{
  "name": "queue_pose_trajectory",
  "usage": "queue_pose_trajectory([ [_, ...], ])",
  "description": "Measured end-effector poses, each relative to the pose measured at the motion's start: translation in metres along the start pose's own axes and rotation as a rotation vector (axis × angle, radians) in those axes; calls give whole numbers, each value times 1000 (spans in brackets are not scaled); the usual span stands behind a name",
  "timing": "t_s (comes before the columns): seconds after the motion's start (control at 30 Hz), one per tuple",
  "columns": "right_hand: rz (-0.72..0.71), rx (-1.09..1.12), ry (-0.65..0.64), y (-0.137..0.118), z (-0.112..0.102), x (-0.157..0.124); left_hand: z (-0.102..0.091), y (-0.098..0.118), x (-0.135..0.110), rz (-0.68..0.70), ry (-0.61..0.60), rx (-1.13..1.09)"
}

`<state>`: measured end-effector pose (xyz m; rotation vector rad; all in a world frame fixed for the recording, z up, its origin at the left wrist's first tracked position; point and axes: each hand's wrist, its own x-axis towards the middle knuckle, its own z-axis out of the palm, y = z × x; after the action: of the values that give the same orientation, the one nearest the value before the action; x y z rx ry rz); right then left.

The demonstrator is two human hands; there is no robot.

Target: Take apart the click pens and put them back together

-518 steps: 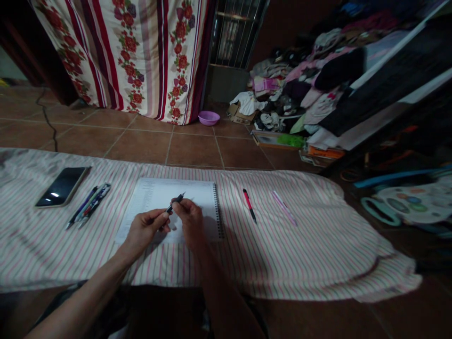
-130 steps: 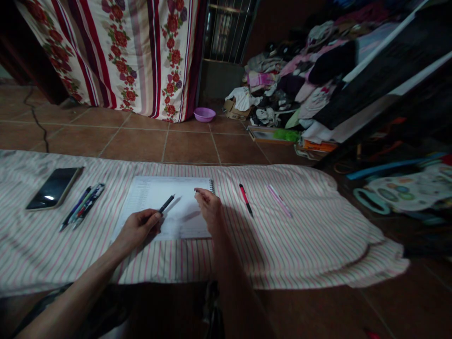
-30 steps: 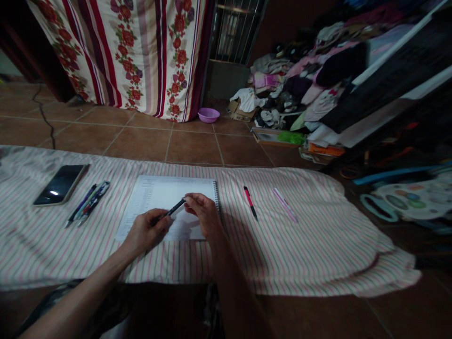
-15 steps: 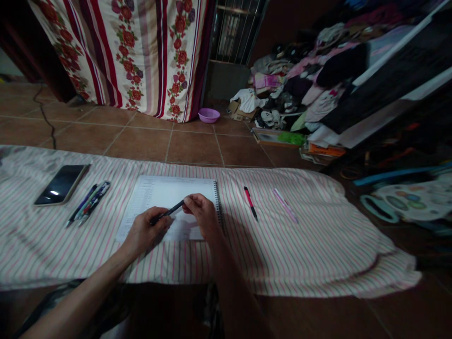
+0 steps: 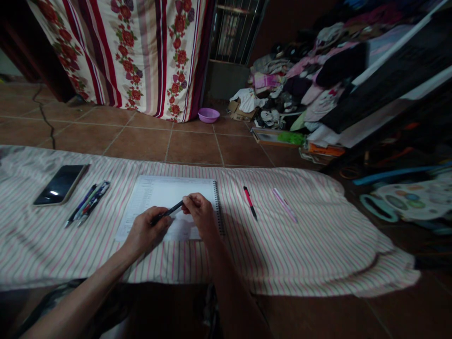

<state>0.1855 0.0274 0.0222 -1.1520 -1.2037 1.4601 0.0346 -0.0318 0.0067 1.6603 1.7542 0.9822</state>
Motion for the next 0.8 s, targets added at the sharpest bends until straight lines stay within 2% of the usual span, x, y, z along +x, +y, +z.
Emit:
queue_pose_trajectory([
  [0.13,1,3,0,2,-1,1,-1,2,0,14,-16,21],
  [0.43,-6,25,12,2,-1,2,3,-2,1,-55,-53,-71],
  [0.8,107,242,-21,1,-1,1,8,-7,2,-135,-67,-252],
])
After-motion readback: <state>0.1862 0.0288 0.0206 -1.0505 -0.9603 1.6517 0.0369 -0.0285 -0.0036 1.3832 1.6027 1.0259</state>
